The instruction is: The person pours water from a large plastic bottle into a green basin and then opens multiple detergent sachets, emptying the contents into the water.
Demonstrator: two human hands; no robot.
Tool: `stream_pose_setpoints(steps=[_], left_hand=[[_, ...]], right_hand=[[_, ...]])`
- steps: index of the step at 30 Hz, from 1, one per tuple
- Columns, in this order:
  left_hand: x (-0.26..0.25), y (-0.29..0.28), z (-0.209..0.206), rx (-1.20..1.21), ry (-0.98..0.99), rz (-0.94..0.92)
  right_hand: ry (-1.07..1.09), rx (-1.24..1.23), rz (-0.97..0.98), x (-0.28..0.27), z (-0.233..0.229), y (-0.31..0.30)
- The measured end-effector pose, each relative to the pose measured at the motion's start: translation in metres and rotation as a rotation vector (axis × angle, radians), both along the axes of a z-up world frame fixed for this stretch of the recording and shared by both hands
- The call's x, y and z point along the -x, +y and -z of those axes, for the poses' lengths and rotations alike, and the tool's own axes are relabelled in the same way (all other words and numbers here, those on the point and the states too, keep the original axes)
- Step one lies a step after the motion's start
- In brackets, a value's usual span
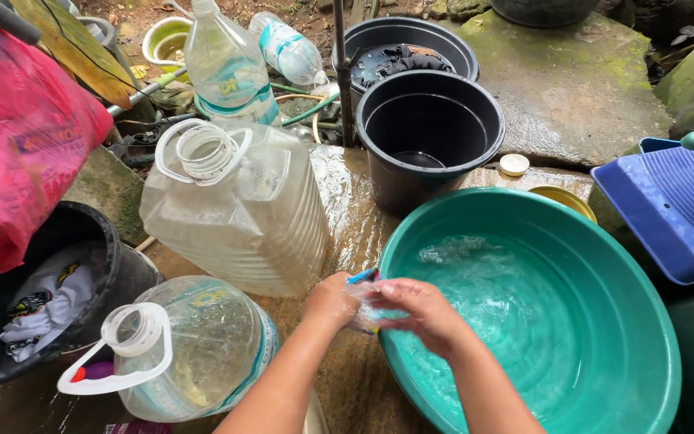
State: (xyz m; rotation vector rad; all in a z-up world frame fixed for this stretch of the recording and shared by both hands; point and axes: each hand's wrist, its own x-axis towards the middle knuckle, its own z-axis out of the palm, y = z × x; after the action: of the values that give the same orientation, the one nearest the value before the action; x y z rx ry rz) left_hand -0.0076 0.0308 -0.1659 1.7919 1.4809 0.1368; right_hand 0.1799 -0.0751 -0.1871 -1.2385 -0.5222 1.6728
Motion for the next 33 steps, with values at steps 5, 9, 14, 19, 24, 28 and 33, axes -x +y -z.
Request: stream_pose_setpoints(steps=[5,9,14,19,24,28,33], left_hand=[[0.009,0.006,-0.016,-0.106,0.221,0.203],[0.018,-0.007,-0.004,-0.16,-0.08,0.207],[0.017,-0.017,-0.011,0.162,-0.147,0.184],[0.029,-0.012,-0.065,-0.133,0.077,0.42],[0.054,-0.02,-0.153,-0.11,-0.006,0.621],[0.074,-0.022,-0.195,-0.355,-0.174,0.668],[0.112,-0.015,-0.227,-0.537,-0.186,0.462]], right_hand=[[-1.001,0.281,0.344,-0.069,0.103,-0.04],[-0.26,0.701,0.32,-0.089,0.138,-0.081],[0.256,0.16,-0.128,0.01,0.028,-0.025],[-0.523,-0.037,-0.178,0.067,-0.085,0.003],[-0.759,-0.382,-0.015,0.089,-0.102,-0.016],[-0.817,-0.318,-0.265,0.094,-0.088,-0.027],[-0.728,-0.4,-0.198,0.088,-0.078,-0.042]])
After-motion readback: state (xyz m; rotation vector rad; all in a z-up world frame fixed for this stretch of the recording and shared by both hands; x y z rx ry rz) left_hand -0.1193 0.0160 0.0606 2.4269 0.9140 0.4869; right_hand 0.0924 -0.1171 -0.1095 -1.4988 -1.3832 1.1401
